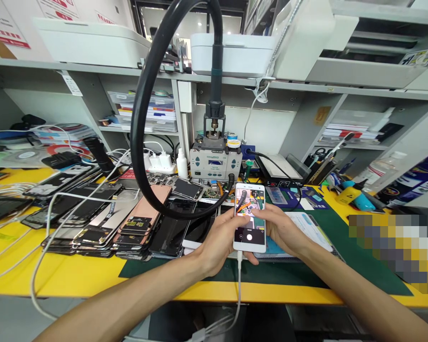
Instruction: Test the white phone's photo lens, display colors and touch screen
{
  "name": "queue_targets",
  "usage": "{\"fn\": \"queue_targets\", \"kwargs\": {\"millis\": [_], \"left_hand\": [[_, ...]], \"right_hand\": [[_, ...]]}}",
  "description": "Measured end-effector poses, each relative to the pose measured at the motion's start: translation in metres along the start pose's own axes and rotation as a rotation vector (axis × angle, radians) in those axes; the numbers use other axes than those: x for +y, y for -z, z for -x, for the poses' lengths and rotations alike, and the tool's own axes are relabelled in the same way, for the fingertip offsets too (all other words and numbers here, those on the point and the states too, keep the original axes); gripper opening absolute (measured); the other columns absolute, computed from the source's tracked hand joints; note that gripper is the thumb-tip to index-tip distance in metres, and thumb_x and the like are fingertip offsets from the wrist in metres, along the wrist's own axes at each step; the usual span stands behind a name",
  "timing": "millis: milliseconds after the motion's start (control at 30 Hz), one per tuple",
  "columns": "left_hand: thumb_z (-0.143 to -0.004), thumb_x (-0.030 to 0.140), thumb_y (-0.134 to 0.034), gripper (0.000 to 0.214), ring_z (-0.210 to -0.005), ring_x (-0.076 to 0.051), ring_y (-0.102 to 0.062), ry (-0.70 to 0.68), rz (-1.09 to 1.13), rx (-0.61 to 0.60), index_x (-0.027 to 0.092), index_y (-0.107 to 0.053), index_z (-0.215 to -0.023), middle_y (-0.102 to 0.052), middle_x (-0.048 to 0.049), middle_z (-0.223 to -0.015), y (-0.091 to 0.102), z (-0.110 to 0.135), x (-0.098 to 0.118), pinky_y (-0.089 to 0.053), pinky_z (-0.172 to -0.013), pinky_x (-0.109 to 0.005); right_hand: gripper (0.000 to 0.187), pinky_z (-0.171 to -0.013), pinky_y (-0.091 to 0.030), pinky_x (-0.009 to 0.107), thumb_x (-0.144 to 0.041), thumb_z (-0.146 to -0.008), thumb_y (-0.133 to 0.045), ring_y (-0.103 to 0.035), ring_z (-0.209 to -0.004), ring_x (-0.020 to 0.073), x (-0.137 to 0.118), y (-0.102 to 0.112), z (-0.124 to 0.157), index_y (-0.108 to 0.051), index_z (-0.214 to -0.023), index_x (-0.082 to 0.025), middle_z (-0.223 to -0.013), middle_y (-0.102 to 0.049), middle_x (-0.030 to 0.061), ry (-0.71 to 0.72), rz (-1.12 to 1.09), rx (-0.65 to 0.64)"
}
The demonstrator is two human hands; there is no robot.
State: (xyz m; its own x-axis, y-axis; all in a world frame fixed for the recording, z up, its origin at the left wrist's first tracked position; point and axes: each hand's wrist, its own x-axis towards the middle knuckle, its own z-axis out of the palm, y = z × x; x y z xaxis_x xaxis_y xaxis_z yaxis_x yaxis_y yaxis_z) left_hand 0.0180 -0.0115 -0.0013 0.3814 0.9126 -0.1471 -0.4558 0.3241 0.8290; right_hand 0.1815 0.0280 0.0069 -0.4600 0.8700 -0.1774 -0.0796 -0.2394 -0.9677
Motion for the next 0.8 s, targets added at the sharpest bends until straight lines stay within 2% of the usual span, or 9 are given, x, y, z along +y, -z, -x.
{"fn": "queue_targets", "kwargs": {"millis": [433,800], "left_hand": [[-0.087,0.028,-0.056,0.035,-0.061,-0.019,-0.062,0.004,0.015,0.012,0.014,-0.058,-0.119,-0.060,-0.0045,-0.077,0.0000,-0.0003,0.0008,-0.057,-0.047,-0.036],[-0.087,0.027,-0.056,0.027,-0.059,-0.019,-0.062,0.011,-0.001,0.010,0.015,-0.061,-0.111,-0.058,-0.0027,-0.074,-0.0012,0.0014,0.0025,-0.057,-0.047,-0.036]], "right_hand": [[0.032,-0.063,-0.050,0.032,-0.039,-0.083,-0.069,-0.064,-0.076,0.0211,0.0011,0.0008,-0.0006,-0.064,-0.104,-0.015,-0.089,-0.070,0.0073,0.003,-0.016,-0.004],[0.026,-0.064,-0.050,0.031,-0.037,-0.083,-0.069,-0.063,-0.075,0.0188,-0.0012,-0.0022,-0.0005,-0.067,-0.098,-0.015,-0.092,-0.071,0.0066,0.014,-0.027,-0.004]]}}
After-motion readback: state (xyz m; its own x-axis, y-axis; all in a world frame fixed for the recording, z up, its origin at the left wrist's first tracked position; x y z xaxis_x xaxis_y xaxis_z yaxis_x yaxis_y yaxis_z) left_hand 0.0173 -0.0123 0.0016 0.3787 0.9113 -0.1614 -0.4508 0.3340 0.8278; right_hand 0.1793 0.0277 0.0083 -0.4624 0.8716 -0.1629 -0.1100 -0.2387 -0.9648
